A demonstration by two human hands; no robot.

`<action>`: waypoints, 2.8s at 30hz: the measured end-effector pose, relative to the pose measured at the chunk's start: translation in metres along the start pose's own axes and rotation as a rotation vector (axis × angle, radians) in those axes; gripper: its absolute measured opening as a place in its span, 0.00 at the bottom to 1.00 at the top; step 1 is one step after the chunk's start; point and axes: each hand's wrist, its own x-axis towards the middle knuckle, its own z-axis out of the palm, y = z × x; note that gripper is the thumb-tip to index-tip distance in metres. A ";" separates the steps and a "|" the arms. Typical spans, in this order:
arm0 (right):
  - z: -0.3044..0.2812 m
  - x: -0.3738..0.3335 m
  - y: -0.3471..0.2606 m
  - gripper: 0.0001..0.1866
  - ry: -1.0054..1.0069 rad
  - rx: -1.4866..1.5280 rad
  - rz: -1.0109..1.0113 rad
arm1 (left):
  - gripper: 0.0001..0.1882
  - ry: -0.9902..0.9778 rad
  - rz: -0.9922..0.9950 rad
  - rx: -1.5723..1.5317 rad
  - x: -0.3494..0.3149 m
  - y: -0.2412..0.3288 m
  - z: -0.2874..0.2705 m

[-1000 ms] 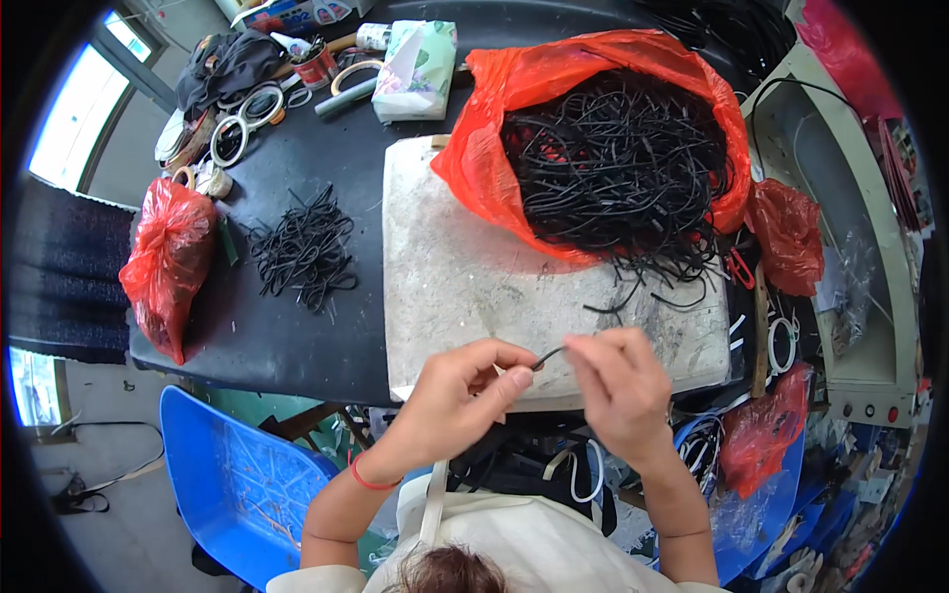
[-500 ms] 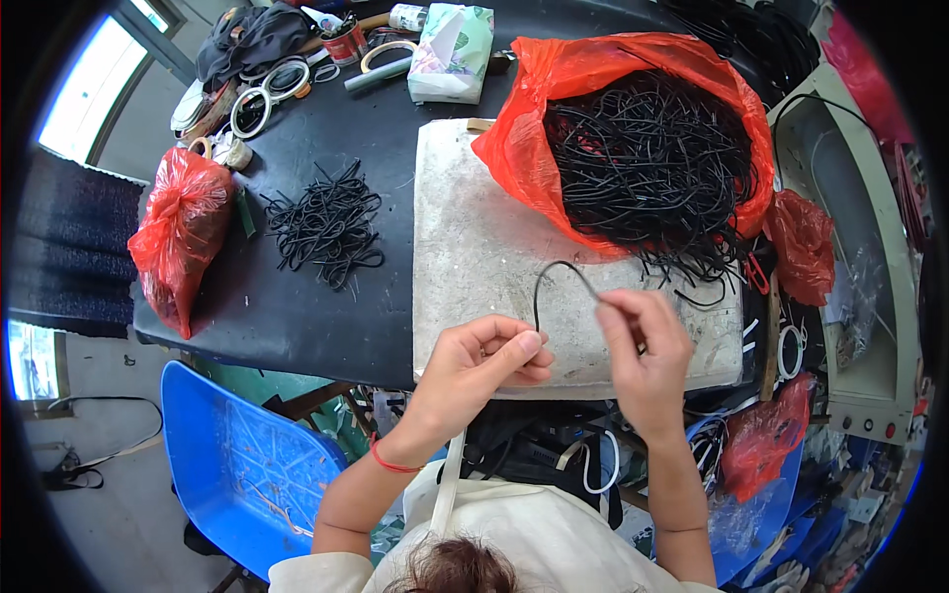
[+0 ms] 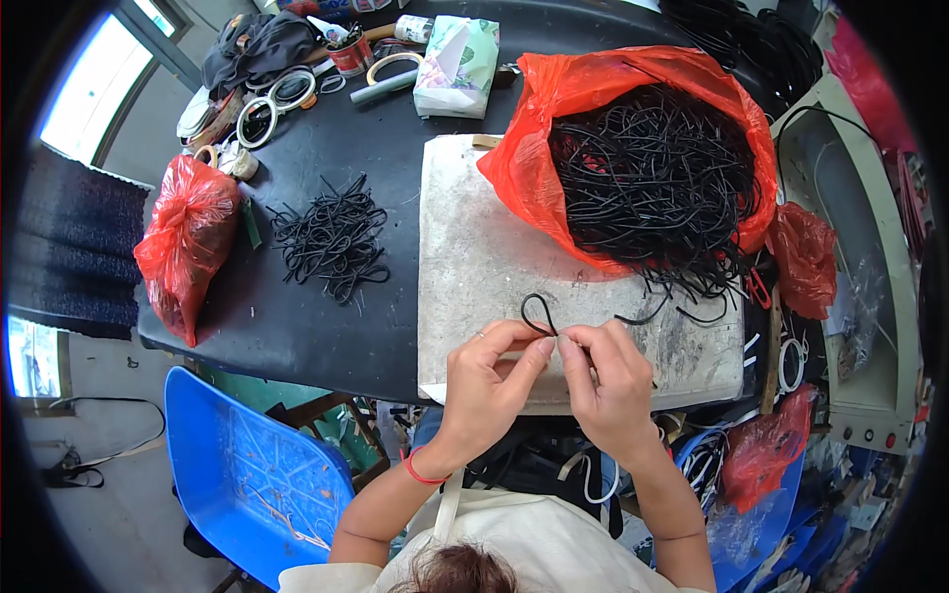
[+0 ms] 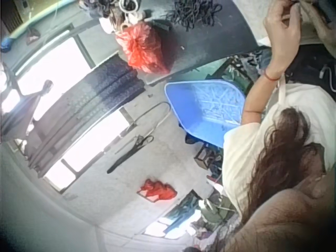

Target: The person sits at a cluttered workbench and repeatedly picks up black cable ties from a red bag. They loop each tie and pull the end through to form a knot, then place the finished tie on the table. The person handles the ties one at a time throughout the clip.

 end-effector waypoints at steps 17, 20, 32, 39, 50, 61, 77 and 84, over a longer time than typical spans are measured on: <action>-0.016 0.002 -0.009 0.03 -0.137 0.251 0.189 | 0.09 -0.141 -0.183 -0.408 -0.002 0.009 -0.002; -0.013 0.001 -0.009 0.04 -0.144 0.236 0.179 | 0.07 -0.058 -0.085 -0.328 -0.002 0.005 0.000; -0.016 0.002 0.003 0.11 -0.058 -0.051 -0.240 | 0.10 -0.239 -0.364 -0.497 -0.001 0.010 -0.017; -0.006 -0.002 -0.002 0.10 0.025 -0.010 -0.148 | 0.08 -0.234 -0.315 -0.468 -0.002 0.014 -0.010; -0.028 0.019 -0.003 0.07 -0.280 0.091 -0.071 | 0.05 -0.464 0.209 0.358 -0.009 0.027 -0.030; -0.009 -0.013 -0.018 0.11 -0.265 0.319 0.199 | 0.10 -0.118 -0.218 -0.340 -0.009 0.002 -0.022; 0.007 -0.006 -0.015 0.06 -0.141 0.690 0.587 | 0.08 0.089 -0.101 -0.423 -0.014 0.010 -0.006; 0.005 -0.007 -0.011 0.08 -0.184 0.854 0.633 | 0.09 0.009 -0.043 -0.368 -0.015 0.005 -0.011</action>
